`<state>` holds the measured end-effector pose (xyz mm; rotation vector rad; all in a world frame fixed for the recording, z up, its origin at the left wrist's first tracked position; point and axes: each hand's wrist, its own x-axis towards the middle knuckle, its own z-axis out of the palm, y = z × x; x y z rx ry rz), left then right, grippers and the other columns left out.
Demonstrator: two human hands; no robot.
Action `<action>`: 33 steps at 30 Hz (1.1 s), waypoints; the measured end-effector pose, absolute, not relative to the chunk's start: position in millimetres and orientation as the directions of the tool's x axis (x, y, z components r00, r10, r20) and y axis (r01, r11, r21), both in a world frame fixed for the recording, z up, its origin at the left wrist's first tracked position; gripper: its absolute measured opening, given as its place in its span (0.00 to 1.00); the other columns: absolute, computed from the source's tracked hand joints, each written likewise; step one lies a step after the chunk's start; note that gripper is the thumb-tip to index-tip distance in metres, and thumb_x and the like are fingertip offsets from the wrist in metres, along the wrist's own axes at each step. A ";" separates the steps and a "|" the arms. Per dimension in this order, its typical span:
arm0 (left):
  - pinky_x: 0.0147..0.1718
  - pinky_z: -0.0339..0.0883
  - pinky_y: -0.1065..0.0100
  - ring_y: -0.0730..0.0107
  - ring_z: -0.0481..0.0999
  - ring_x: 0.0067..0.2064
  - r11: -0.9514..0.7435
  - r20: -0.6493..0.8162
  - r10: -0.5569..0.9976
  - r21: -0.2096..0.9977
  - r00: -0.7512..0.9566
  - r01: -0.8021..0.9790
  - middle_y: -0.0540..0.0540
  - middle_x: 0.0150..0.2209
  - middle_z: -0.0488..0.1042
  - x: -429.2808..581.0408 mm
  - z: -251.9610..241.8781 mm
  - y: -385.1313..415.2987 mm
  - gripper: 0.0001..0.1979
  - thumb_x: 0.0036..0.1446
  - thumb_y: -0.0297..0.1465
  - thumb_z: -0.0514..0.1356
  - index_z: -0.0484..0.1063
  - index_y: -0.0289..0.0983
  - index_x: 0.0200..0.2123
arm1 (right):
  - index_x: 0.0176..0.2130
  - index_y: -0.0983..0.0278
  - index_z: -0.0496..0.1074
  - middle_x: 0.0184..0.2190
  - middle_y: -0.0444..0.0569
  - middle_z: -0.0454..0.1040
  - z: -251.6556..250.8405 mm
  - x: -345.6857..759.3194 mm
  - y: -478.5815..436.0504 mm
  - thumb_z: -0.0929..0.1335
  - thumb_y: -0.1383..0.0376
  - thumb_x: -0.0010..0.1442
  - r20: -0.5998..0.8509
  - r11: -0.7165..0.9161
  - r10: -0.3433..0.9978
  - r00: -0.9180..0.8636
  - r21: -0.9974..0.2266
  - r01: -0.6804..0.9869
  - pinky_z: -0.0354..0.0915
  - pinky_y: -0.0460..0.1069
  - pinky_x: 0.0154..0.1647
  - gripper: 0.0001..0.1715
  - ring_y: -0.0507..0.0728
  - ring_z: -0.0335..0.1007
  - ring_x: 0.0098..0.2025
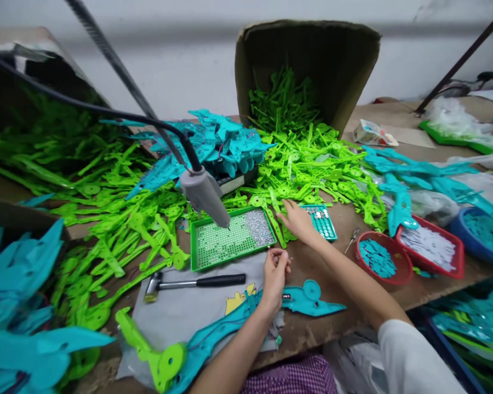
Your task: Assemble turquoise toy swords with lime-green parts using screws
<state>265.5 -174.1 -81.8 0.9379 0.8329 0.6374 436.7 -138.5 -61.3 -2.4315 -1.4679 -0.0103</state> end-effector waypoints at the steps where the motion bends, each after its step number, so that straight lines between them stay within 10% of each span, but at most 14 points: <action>1: 0.22 0.56 0.76 0.80 0.62 0.22 0.463 -0.340 0.771 0.880 0.538 -0.107 0.54 0.25 0.65 265.7 -82.1 -173.6 0.19 0.50 0.45 0.64 0.64 0.36 0.34 | 0.62 0.67 0.58 0.59 0.61 0.65 -66.0 434.8 -146.3 0.57 0.54 0.66 0.175 -0.417 0.869 0.463 -0.244 0.875 0.62 0.57 0.50 0.31 0.65 0.68 0.53; 19: 0.20 0.54 0.76 0.81 0.62 0.22 0.496 -0.376 0.743 0.865 0.554 -0.077 0.54 0.26 0.66 267.6 -85.2 -172.6 0.18 0.50 0.43 0.64 0.64 0.36 0.34 | 0.53 0.63 0.68 0.55 0.57 0.69 -97.5 489.8 -244.8 0.59 0.63 0.63 0.240 -0.628 0.753 0.613 -0.016 0.778 0.57 0.60 0.52 0.21 0.65 0.65 0.54; 33: 0.20 0.55 0.77 0.80 0.63 0.22 0.475 -0.362 0.736 0.878 0.572 -0.057 0.53 0.26 0.66 267.1 -85.6 -173.7 0.17 0.51 0.42 0.64 0.64 0.36 0.35 | 0.61 0.64 0.60 0.63 0.57 0.60 -76.2 476.7 -198.2 0.54 0.66 0.66 0.240 -0.432 0.853 0.464 -0.175 0.885 0.53 0.59 0.61 0.26 0.61 0.58 0.62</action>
